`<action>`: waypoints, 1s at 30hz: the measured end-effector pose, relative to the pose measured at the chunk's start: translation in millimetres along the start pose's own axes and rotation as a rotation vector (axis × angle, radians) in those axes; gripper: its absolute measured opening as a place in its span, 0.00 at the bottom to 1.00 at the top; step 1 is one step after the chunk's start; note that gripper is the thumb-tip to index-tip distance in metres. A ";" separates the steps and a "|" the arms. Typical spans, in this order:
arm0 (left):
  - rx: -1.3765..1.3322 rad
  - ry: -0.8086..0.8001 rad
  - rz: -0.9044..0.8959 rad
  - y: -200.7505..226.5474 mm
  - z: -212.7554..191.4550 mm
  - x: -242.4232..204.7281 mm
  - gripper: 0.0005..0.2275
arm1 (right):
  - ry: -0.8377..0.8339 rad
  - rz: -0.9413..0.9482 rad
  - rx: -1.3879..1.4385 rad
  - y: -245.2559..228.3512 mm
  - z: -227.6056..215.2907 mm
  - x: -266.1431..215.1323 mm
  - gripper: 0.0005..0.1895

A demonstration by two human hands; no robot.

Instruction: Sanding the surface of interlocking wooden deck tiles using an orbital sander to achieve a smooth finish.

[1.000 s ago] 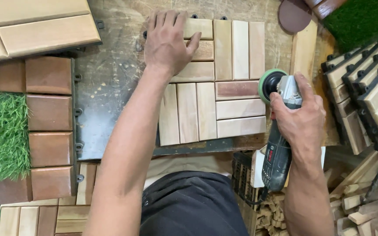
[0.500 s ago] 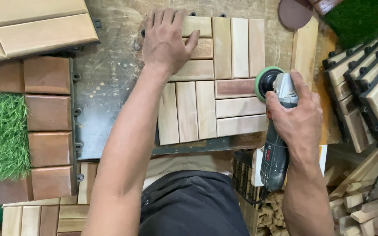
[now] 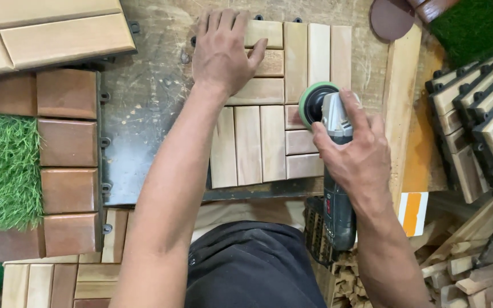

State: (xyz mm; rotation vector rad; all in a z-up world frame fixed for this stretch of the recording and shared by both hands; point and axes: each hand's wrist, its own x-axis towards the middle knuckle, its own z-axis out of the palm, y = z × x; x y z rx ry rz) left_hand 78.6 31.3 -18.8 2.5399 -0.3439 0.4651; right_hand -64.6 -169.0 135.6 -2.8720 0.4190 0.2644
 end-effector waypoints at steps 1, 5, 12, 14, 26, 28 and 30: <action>0.001 0.001 -0.001 0.0 1.1 0.2 0.20 | 0.000 -0.002 0.000 -0.2 2.9 -1.4 0.38; -0.012 0.015 0.011 -0.3 2.0 -0.7 0.20 | 0.070 -0.146 -0.016 4.3 16.2 -6.3 0.38; 0.012 0.019 0.023 0.5 -0.6 -0.4 0.20 | 0.072 -0.153 -0.027 4.5 15.4 -12.1 0.38; 0.012 0.025 0.021 0.1 1.1 -0.5 0.20 | 0.062 -0.125 -0.034 7.5 11.6 -10.2 0.38; 0.011 0.012 0.015 -0.6 1.2 -1.5 0.20 | 0.036 0.097 -0.013 26.8 -13.6 3.0 0.38; 0.013 -0.004 0.006 0.0 1.4 -1.1 0.21 | 0.034 0.117 -0.019 32.2 -15.5 5.5 0.38; 0.022 -0.019 0.012 -0.7 1.8 -1.0 0.22 | 0.060 0.156 -0.003 38.0 -15.7 7.5 0.38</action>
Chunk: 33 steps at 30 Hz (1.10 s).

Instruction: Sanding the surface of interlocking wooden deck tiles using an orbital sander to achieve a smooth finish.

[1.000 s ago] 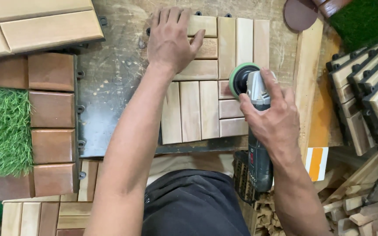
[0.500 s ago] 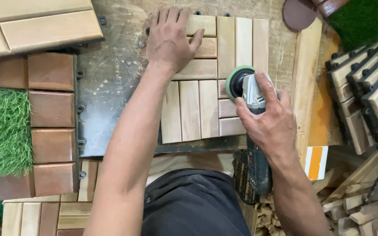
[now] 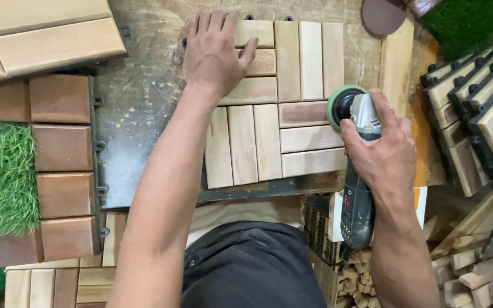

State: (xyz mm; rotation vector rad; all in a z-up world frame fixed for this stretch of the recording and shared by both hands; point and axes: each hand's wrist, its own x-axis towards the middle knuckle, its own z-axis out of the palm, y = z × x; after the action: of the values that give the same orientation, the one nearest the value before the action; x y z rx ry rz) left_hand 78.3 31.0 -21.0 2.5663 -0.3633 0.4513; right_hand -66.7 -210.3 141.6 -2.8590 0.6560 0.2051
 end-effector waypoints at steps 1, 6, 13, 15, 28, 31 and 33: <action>0.000 0.000 0.001 0.0 0.0 0.4 0.22 | 0.000 0.000 0.001 2.2 0.0 -0.2 0.38; -0.015 0.017 0.001 1.3 -1.6 -0.2 0.21 | 0.005 0.035 -0.004 5.5 -5.7 -6.8 0.39; 0.010 0.036 0.010 2.2 -3.5 -0.2 0.20 | -0.002 0.044 -0.031 22.2 -3.8 -18.3 0.39; 0.018 -0.015 -0.016 3.9 -6.6 0.6 0.21 | 0.033 0.010 -0.023 28.4 0.0 -20.5 0.39; 0.018 0.030 0.012 0.0 -0.3 -1.7 0.21 | -0.031 0.016 0.006 14.1 4.9 -43.9 0.39; 0.007 0.048 0.025 0.8 -1.2 -1.1 0.20 | -0.041 0.004 -0.015 14.3 8.6 -46.2 0.39; 0.016 0.018 0.007 1.0 -1.7 -1.0 0.21 | -0.028 -0.035 -0.004 12.3 10.3 -47.8 0.39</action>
State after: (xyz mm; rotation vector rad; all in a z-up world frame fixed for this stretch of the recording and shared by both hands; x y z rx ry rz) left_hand 76.7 31.3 -19.5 2.5758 -0.3638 0.4821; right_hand -115.6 -199.0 138.2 -2.8640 0.6000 0.2408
